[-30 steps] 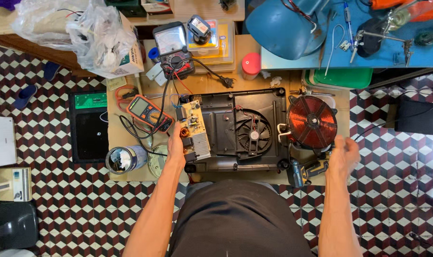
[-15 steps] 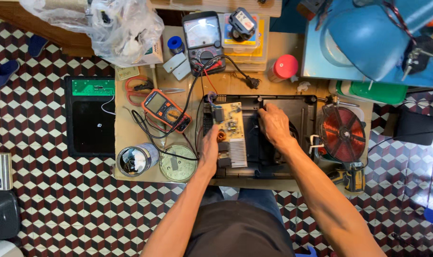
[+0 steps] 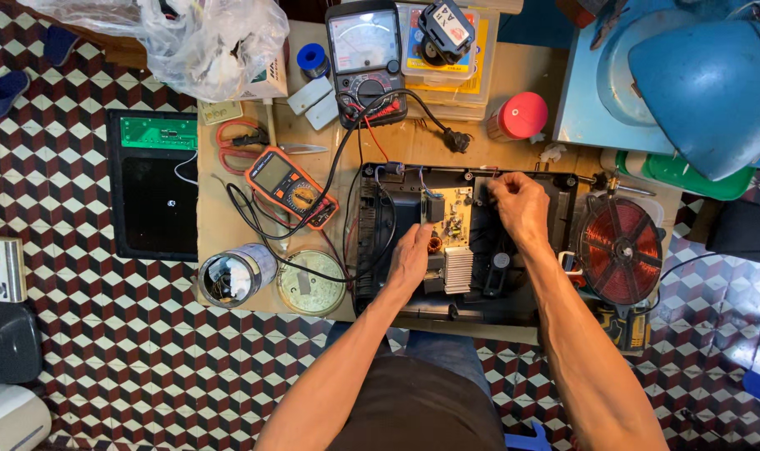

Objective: The person uses a hot air gun on a circuit board, then places it into a black plastic housing with a fan. They connect a power cord, move the housing, and use a screwdriver to secure the board inside the case.

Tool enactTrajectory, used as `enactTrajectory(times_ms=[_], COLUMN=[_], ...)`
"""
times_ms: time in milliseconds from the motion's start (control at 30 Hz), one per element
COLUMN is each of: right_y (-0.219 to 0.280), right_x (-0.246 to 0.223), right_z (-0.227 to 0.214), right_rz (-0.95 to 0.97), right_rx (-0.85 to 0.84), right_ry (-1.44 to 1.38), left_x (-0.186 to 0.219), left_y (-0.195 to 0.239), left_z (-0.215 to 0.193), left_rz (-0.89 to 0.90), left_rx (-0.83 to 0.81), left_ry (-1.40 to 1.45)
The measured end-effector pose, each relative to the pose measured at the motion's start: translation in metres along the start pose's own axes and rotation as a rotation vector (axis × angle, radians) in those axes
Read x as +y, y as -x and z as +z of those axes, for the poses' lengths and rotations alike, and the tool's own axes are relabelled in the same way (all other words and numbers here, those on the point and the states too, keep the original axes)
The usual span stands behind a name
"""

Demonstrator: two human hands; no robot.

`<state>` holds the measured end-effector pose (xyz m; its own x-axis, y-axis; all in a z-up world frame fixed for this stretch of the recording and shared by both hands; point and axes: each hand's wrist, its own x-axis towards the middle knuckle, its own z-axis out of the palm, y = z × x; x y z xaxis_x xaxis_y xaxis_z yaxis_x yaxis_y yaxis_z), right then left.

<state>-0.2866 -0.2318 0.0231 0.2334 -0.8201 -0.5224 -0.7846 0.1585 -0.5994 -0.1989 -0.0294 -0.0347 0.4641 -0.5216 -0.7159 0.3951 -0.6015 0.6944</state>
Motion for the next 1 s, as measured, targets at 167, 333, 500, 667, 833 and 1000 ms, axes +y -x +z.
enactTrajectory(times_ms=[167, 333, 500, 667, 833, 1000], right_y=[0.031, 0.106, 0.144, 0.137, 0.093, 0.029], right_x=[-0.002, 0.013, 0.027, 0.024, 0.000, -0.024], right_z=[-0.011, -0.004, 0.024, 0.028, 0.024, 0.026], right_rz=[-0.381, -0.376, -0.323, -0.324, -0.598, -0.695], right_rx=[0.068, 0.108, 0.056, 0.083, 0.069, -0.189], right_ry=[0.019, 0.031, 0.097, 0.084, 0.215, 0.488], left_x=[-0.002, 0.002, 0.001, -0.003, -0.009, -0.012], left_y=[-0.004, -0.009, -0.013, -0.009, -0.016, -0.019], left_z=[0.002, -0.003, 0.001, -0.006, -0.014, -0.016], left_rz=[-0.003, 0.018, -0.080, -0.088, -0.121, -0.097], left_rx=[-0.053, -0.130, -0.144, -0.130, -0.078, -0.030], left_ry=[-0.059, 0.051, 0.123, 0.094, 0.056, -0.047])
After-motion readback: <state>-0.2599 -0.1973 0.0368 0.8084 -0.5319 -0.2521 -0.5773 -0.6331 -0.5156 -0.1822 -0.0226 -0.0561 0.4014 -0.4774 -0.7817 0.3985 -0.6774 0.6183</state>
